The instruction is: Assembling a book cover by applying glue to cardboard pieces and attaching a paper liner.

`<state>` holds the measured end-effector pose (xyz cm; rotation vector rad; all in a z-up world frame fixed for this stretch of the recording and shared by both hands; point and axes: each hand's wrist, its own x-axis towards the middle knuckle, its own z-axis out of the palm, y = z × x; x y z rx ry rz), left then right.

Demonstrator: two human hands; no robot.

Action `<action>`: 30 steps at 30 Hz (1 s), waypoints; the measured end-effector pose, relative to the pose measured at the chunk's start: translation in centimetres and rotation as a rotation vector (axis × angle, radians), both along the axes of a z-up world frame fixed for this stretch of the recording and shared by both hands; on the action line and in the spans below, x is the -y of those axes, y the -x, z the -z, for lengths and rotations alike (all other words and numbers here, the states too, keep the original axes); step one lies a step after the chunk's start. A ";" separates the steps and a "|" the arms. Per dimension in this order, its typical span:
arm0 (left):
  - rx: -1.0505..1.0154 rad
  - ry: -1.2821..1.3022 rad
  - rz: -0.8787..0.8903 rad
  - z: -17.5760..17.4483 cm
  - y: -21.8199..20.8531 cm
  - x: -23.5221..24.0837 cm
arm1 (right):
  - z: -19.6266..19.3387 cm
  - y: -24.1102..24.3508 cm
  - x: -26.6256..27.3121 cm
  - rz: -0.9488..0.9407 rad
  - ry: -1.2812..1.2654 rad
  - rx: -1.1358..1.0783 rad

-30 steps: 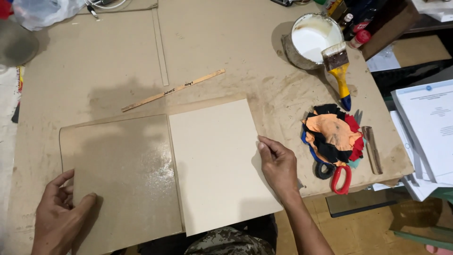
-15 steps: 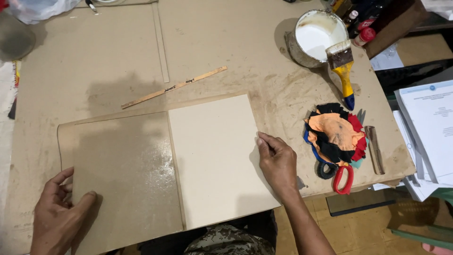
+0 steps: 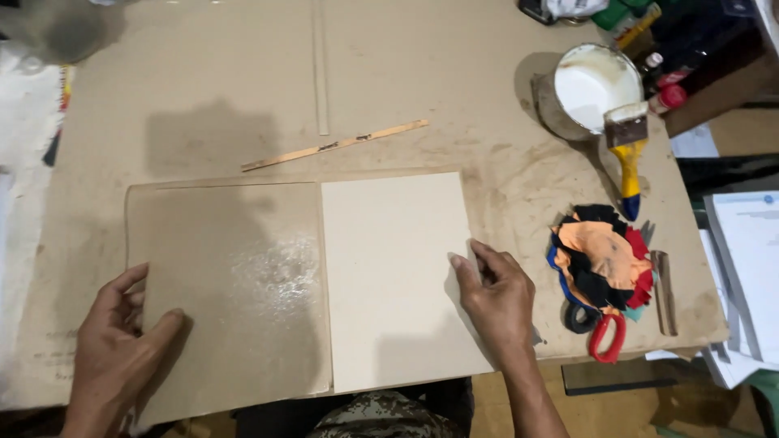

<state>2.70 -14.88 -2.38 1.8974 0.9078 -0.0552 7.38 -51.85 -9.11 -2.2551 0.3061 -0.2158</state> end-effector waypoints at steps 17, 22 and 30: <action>-0.083 -0.114 0.028 0.3 -0.2 0.1 | 0.8 -0.5 0.7 -0.020 0.015 -0.113; -0.076 -0.101 0.015 0.7 0.0 -0.2 | 1.3 -0.3 1.0 -0.029 -0.007 -0.057; -0.096 -0.142 0.016 1.2 -0.1 -0.5 | 0.1 -0.1 0.5 -0.006 -0.077 -0.095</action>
